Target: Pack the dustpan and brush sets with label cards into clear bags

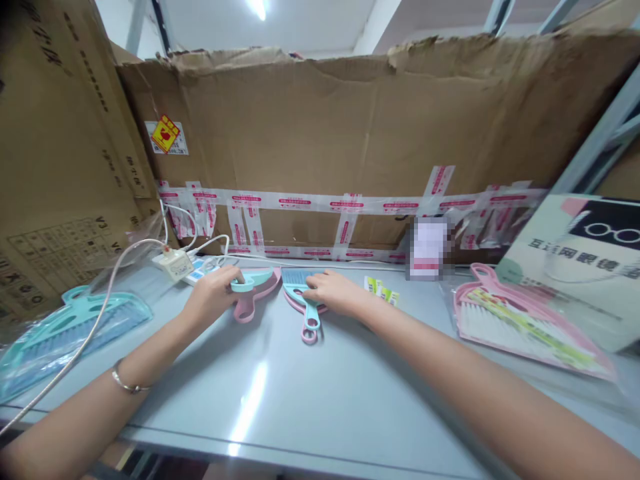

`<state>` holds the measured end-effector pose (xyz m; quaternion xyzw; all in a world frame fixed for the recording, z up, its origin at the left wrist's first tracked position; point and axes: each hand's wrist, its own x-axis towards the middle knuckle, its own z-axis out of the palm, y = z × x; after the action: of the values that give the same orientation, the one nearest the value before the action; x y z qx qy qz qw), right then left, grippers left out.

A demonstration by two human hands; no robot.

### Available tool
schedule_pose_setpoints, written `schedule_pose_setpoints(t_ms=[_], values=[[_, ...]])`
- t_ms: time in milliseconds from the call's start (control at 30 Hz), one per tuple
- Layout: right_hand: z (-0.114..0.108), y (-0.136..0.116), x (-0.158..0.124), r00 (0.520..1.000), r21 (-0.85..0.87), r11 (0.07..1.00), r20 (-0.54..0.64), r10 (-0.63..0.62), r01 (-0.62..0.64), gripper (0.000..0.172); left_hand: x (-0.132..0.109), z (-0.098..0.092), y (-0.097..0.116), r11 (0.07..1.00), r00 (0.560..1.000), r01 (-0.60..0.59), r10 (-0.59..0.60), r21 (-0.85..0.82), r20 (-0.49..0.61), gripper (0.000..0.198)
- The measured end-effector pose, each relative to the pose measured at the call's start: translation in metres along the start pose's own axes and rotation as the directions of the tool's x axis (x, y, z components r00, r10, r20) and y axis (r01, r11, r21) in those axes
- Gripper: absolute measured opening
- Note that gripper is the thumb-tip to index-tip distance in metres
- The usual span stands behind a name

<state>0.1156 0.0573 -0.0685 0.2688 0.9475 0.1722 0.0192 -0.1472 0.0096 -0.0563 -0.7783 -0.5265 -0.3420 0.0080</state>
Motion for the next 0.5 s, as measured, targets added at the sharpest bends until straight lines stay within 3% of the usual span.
schedule_pose_setpoints(t_ms=[133,233,300,367,433,500], values=[[0.008,-0.007,0.0,0.998,0.139,0.988,0.005,0.068,-0.068,0.038,-0.002,0.001,-0.005,0.999,0.954,-0.038,0.025,0.038,0.298,0.018],[0.012,-0.005,-0.015,0.98,0.221,0.963,-0.088,0.176,-0.153,0.04,-0.004,0.0,-0.007,0.994,0.902,-0.111,0.103,-0.004,0.418,0.028],[0.013,0.002,-0.041,0.935,0.285,0.925,-0.175,0.309,-0.252,0.037,-0.005,0.0,-0.01,0.987,0.879,-0.161,0.15,-0.013,0.453,0.032],[0.015,0.014,-0.082,0.824,0.358,0.84,-0.25,0.508,-0.409,0.033,-0.005,-0.001,-0.013,0.984,0.904,-0.18,0.163,0.006,0.395,0.034],[0.017,0.03,-0.138,0.605,0.391,0.674,-0.302,0.737,-0.627,0.033,-0.004,-0.003,-0.014,0.984,0.948,-0.177,0.163,0.025,0.274,0.034],[0.022,0.048,-0.199,0.426,0.369,0.529,-0.328,0.843,-0.764,0.039,-0.002,-0.004,-0.013,0.985,0.969,-0.173,0.168,0.013,0.182,0.031]])
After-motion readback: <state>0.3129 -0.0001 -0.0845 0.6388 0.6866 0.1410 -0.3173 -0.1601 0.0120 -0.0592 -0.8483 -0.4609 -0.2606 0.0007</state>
